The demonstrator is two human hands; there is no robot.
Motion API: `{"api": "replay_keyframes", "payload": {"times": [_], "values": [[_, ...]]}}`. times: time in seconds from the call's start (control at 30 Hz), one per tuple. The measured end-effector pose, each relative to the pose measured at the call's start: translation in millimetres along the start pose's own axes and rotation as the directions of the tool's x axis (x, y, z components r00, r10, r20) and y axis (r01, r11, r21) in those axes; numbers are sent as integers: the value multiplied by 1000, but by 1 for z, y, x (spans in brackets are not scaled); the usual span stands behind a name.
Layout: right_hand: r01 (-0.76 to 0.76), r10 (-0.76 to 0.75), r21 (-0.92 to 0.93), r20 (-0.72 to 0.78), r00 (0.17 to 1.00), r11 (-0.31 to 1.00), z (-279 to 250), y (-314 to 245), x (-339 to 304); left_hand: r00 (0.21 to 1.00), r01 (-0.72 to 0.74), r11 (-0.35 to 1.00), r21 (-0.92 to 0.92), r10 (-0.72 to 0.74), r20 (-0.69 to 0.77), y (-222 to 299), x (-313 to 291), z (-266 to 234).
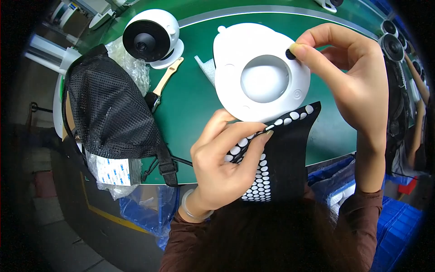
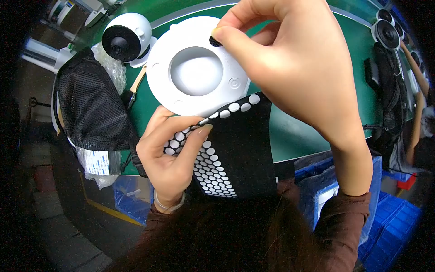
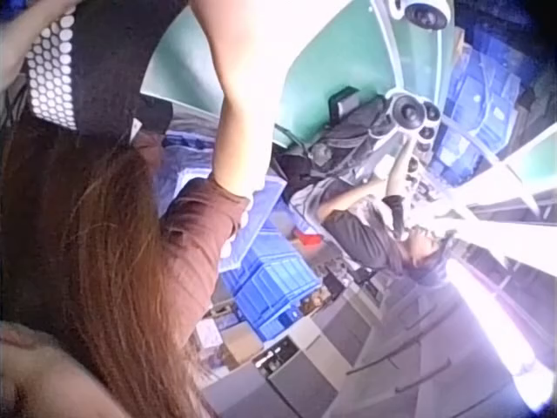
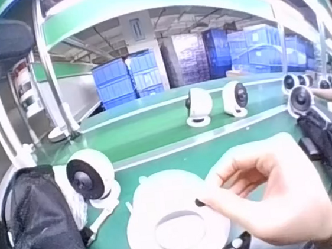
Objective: Applying anti-slip adhesive pads to the bottom of security camera mounts on an electronics assembly line.
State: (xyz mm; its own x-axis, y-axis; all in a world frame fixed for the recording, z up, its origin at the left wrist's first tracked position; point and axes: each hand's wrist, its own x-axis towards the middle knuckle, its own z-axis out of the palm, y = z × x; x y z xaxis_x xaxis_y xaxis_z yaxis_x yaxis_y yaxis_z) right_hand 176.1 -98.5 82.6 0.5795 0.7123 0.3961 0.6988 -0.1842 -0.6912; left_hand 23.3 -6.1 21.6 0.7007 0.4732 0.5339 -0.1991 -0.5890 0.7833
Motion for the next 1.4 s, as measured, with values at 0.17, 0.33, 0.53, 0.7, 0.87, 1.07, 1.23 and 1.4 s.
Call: {"api": "replay_keyframes", "payload": {"times": [0.17,0.33,0.53,0.7,0.87,1.07,1.23,1.4], "values": [[12,-13,-13,-10,1000,1000,-1,-4,-3,1000,2,1000,-18,-2,6,-1,1,1],[9,-13,92,48,999,996,-4,2,-1,1000,12,1000,-16,-12,-1,-1,-2,0],[-11,8,78,37,999,997,-2,-1,-2,1000,13,1000,-26,-13,-2,-1,-1,0],[85,-89,-85,-51,995,993,2,-3,-5,1000,-5,1000,-11,5,-2,-2,0,0],[-107,89,157,117,989,982,-10,12,10,999,37,999,-35,-37,-2,-2,-4,-3],[-74,72,269,17,997,960,-4,10,-45,994,77,994,75,-70,-89,-4,-22,-25],[-80,57,594,57,997,800,11,4,-89,947,302,923,-239,-261,188,11,-17,-28],[-26,124,662,-101,987,749,12,10,-104,979,141,978,-153,-115,167,20,-8,-18]]}}
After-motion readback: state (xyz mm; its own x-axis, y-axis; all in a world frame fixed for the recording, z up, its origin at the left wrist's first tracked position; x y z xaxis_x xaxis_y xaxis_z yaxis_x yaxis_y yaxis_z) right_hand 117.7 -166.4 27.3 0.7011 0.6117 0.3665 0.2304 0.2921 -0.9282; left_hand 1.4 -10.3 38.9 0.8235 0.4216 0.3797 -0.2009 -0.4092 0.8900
